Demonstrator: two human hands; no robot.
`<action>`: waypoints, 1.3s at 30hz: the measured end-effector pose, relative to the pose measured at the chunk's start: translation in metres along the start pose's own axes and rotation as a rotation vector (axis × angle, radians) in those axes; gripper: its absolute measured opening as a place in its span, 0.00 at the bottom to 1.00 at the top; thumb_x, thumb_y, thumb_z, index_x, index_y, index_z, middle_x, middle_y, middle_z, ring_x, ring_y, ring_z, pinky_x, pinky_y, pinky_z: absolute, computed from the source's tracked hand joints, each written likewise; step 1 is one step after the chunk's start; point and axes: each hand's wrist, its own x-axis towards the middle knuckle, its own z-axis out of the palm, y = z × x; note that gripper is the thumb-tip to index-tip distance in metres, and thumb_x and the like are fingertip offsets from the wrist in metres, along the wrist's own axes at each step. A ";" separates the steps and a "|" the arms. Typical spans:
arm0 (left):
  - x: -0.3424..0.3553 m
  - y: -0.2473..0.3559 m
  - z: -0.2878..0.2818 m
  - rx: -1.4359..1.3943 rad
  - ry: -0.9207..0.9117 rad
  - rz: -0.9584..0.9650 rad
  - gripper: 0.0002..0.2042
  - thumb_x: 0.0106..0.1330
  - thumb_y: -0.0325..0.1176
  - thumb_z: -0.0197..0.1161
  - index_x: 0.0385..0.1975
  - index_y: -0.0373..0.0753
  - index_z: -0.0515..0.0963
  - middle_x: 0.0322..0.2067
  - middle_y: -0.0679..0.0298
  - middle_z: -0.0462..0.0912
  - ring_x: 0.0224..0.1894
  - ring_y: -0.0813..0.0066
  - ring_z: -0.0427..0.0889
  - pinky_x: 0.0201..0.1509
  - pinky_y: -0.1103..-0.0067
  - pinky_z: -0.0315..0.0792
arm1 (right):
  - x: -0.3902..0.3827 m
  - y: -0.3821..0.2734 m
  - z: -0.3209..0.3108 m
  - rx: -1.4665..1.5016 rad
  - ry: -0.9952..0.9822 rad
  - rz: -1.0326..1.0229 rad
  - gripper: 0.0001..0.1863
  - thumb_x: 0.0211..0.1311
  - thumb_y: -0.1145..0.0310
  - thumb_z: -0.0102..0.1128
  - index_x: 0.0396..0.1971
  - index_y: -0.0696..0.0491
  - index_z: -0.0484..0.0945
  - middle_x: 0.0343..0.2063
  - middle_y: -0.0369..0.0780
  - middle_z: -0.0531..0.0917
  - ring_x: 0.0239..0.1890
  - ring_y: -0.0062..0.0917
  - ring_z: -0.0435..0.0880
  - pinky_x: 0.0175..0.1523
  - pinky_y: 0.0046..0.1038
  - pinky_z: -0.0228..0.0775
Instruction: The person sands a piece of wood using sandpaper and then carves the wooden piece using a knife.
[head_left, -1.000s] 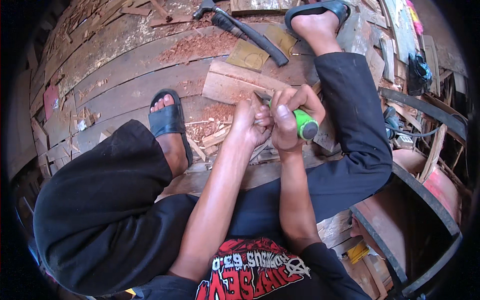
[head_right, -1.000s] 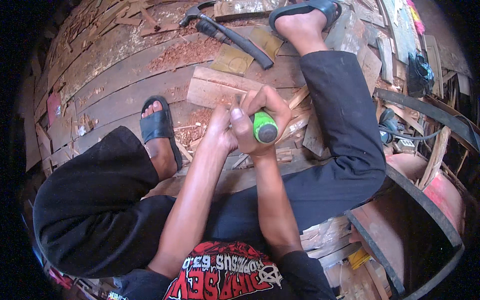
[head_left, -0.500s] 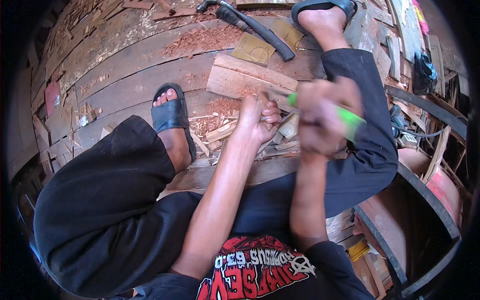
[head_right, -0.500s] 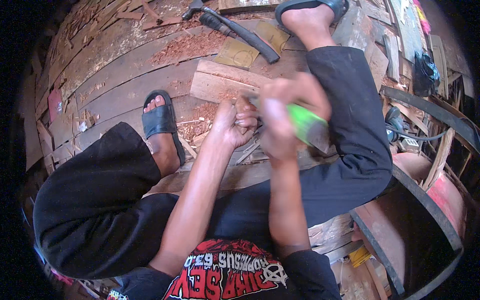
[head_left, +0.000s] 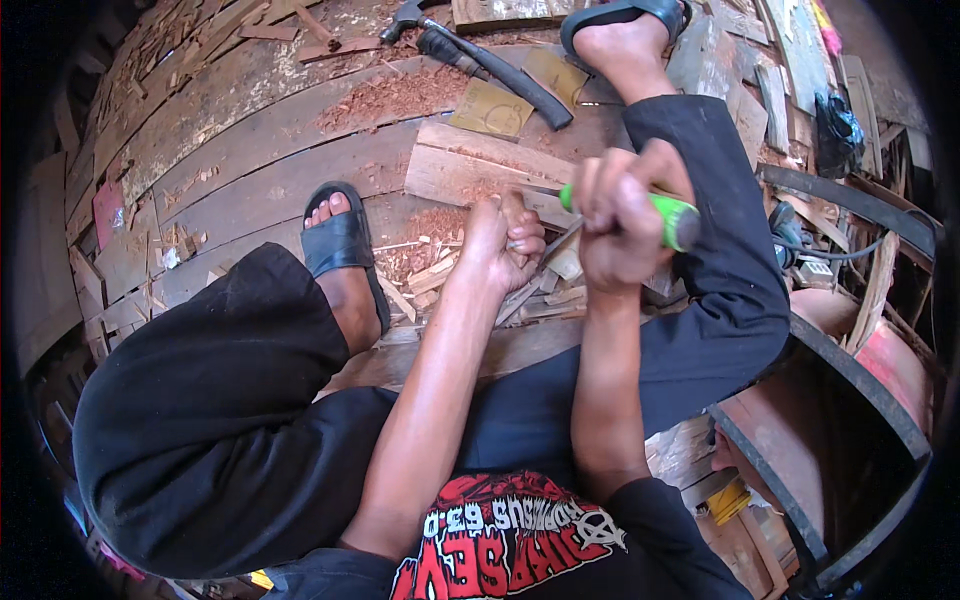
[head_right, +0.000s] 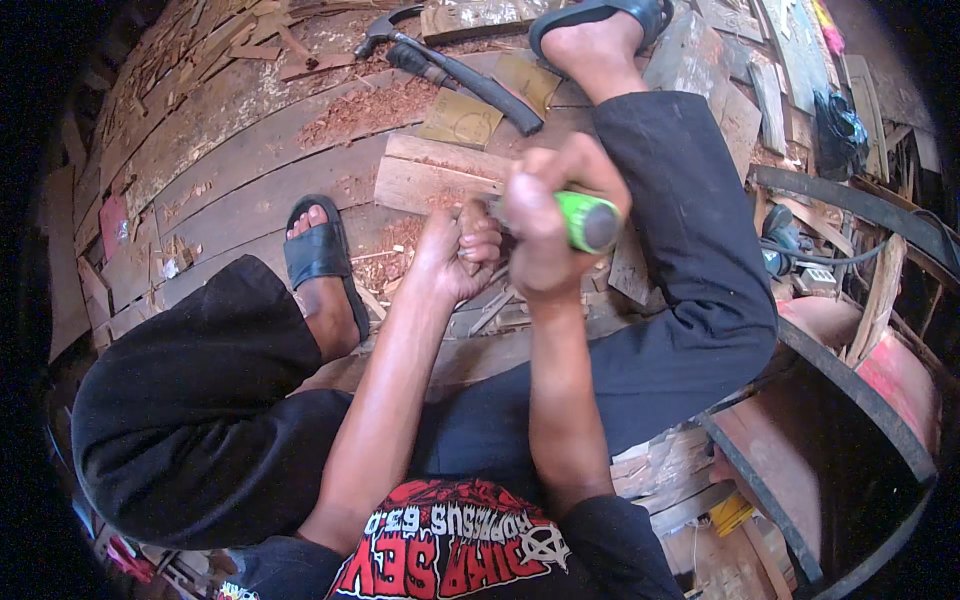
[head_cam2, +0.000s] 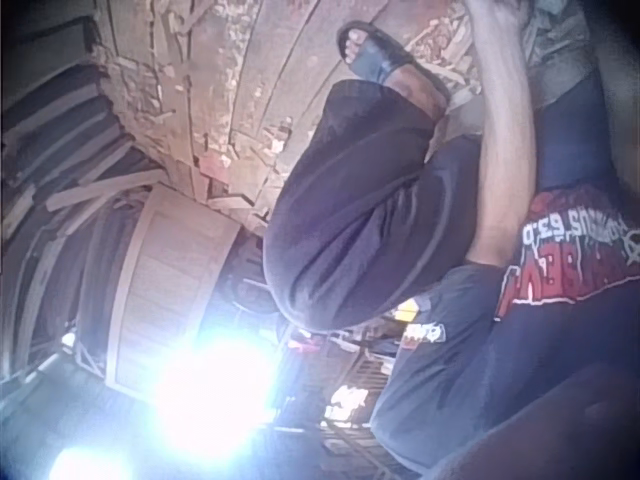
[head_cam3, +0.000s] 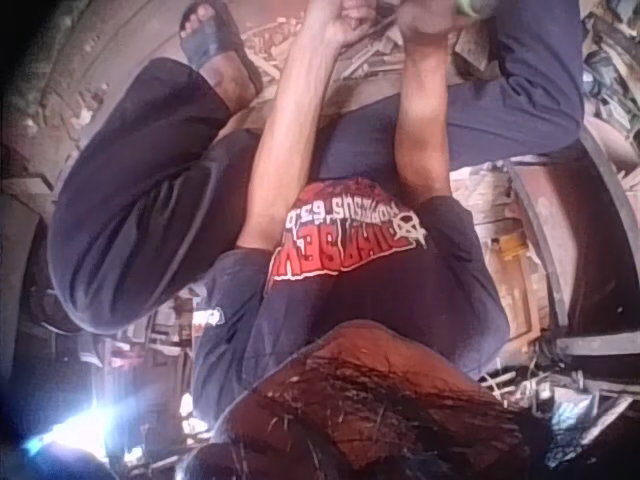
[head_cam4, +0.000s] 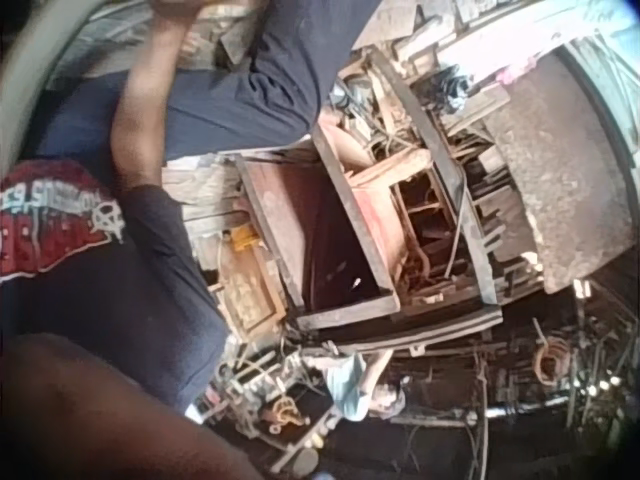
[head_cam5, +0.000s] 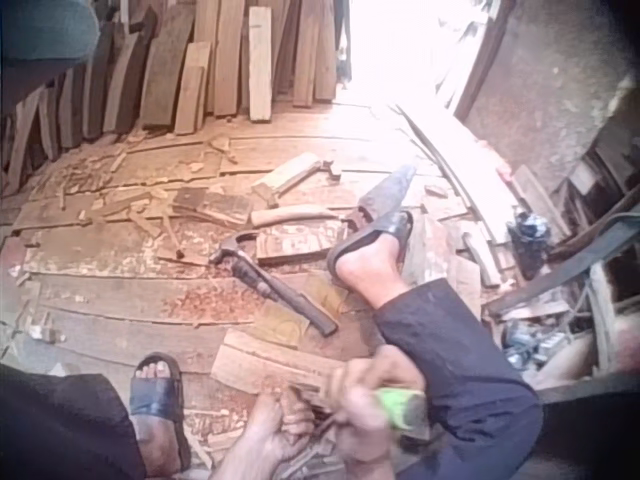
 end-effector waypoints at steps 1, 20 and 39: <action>-0.002 0.001 0.000 0.025 0.053 0.001 0.08 0.75 0.36 0.41 0.34 0.44 0.66 0.21 0.69 0.65 0.15 0.86 0.62 0.13 0.88 0.56 | 0.003 -0.004 0.000 0.067 0.029 -0.042 0.13 0.64 0.68 0.53 0.23 0.51 0.60 0.13 0.33 0.64 0.14 0.16 0.59 0.22 0.23 0.53; -0.035 -0.019 0.003 0.304 0.185 0.149 0.08 0.72 0.38 0.45 0.29 0.46 0.62 0.18 0.74 0.62 0.13 0.86 0.55 0.14 0.86 0.52 | 0.013 -0.059 0.026 0.172 -0.052 -0.126 0.12 0.56 0.77 0.61 0.20 0.53 0.67 0.15 0.33 0.69 0.17 0.17 0.67 0.23 0.23 0.59; -0.031 -0.021 0.020 0.314 0.165 0.181 0.11 0.77 0.41 0.42 0.31 0.48 0.64 0.20 0.76 0.59 0.14 0.89 0.53 0.12 0.88 0.49 | 0.018 -0.032 0.008 0.054 -0.096 -0.102 0.13 0.54 0.79 0.56 0.17 0.52 0.61 0.14 0.33 0.67 0.16 0.17 0.64 0.25 0.22 0.62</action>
